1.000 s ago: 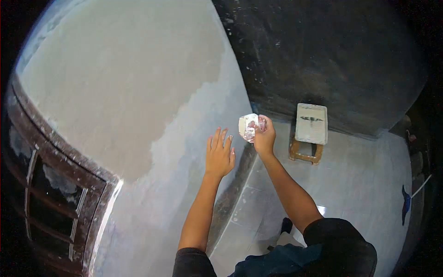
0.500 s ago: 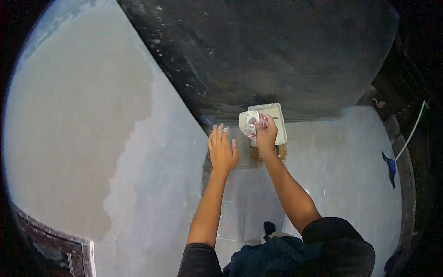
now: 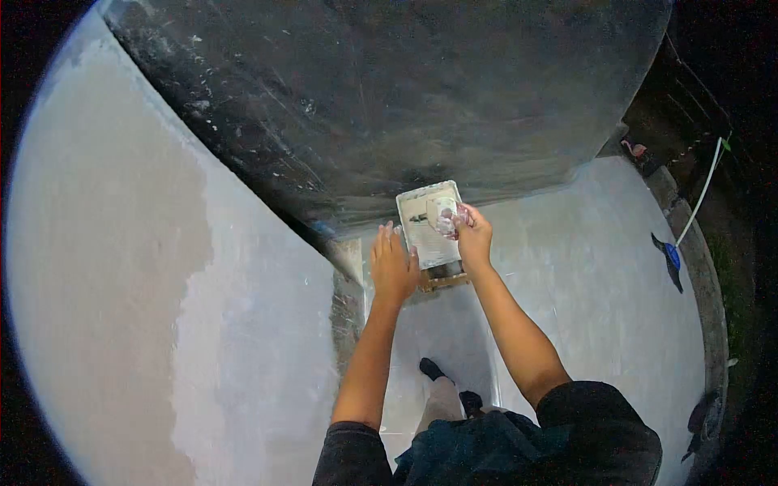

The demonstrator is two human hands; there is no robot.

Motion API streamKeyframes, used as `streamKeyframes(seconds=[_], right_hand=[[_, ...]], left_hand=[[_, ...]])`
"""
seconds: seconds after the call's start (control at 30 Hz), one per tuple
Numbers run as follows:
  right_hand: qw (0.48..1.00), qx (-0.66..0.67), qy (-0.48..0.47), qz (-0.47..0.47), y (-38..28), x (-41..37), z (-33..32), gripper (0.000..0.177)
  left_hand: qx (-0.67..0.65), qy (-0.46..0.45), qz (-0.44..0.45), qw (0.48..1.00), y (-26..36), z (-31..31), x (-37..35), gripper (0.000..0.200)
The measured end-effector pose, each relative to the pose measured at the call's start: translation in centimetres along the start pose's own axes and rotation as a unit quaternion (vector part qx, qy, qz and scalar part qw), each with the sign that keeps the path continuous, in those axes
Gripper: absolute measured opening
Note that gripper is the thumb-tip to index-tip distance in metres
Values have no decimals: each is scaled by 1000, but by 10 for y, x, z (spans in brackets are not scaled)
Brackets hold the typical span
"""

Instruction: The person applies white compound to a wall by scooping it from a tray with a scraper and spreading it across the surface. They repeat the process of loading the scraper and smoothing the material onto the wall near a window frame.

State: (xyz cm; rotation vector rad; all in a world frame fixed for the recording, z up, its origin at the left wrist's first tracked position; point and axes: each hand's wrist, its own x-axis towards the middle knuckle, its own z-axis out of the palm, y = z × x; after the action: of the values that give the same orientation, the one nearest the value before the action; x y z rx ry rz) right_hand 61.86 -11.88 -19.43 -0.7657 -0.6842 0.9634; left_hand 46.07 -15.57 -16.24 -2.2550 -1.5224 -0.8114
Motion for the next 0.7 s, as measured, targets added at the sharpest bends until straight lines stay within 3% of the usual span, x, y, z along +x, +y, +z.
streamKeyframes(seconds=[0.3, 0.37, 0.6, 0.7], right_hand=[[996, -88, 3, -12, 88, 83, 26, 28], [987, -145, 18, -64, 124, 113, 33, 26], [958, -282, 55, -2, 151, 155, 47, 29], [946, -318, 53, -11, 193, 190, 47, 30]], left_hand=[[-35, -86, -38, 995, -97, 66, 43, 54], [-53, -130, -60, 988, -124, 85, 62, 58], [-115, -135, -93, 980, -185, 162, 83, 61], [-134, -190, -117, 966, -199, 198, 101, 60]])
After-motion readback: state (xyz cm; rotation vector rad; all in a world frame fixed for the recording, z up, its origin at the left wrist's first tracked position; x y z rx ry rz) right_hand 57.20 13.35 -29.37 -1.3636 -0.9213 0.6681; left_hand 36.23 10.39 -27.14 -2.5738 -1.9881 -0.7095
